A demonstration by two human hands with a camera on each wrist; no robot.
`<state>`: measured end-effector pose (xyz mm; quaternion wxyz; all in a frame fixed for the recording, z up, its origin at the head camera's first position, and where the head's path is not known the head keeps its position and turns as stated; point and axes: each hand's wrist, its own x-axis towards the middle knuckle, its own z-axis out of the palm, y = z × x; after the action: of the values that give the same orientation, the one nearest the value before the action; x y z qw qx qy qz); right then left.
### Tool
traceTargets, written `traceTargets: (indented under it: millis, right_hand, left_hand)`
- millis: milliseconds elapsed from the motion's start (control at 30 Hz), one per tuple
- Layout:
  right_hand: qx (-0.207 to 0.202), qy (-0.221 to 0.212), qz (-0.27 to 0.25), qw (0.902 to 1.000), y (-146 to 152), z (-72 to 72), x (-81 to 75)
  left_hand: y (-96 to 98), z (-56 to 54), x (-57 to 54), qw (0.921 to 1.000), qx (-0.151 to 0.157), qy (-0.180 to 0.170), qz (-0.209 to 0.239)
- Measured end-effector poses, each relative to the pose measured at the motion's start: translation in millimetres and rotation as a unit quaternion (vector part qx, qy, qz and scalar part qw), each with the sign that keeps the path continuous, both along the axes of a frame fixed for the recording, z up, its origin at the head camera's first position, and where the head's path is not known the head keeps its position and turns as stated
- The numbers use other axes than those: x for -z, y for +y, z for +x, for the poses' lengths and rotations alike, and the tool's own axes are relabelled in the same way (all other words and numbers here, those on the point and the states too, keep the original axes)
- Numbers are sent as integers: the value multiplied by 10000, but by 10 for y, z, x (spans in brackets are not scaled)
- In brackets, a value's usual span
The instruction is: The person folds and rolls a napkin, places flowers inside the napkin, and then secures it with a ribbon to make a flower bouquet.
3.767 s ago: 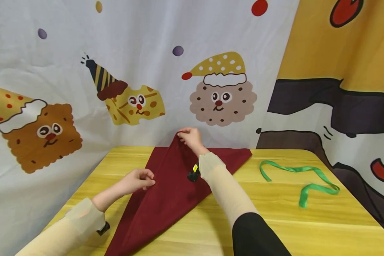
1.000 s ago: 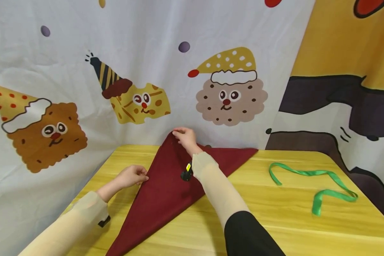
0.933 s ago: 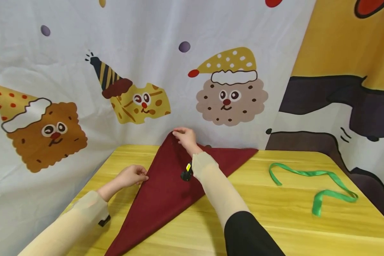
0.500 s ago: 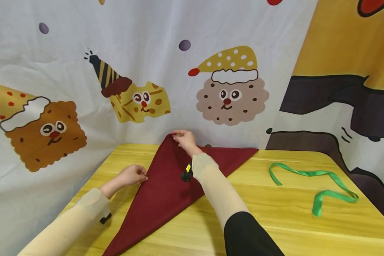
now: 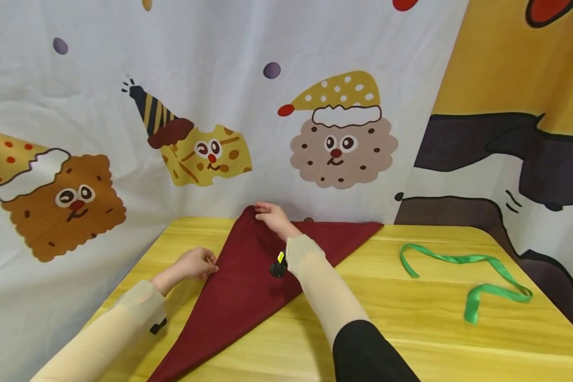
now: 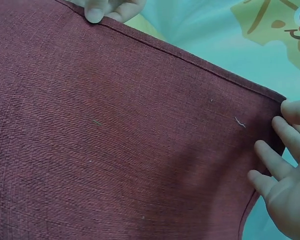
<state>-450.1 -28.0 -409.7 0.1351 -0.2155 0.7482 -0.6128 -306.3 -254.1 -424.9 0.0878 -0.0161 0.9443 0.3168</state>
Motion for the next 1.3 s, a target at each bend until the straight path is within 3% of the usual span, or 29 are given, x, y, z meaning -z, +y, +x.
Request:
traceTargets:
  millis: [233, 600, 1300]
  right_hand:
    - [-203, -116, 56, 9997, -58, 60, 54]
    - [-158, -263, 375, 9988, -148, 98, 132]
    - [48, 152, 312, 9994, -257, 64, 61]
  left_hand:
    - [1, -10, 16, 10000, -18, -1, -51]
    - [11, -2, -6, 9997, 21, -231, -1]
    - [-6, -40, 2, 9996, 177, -224, -66]
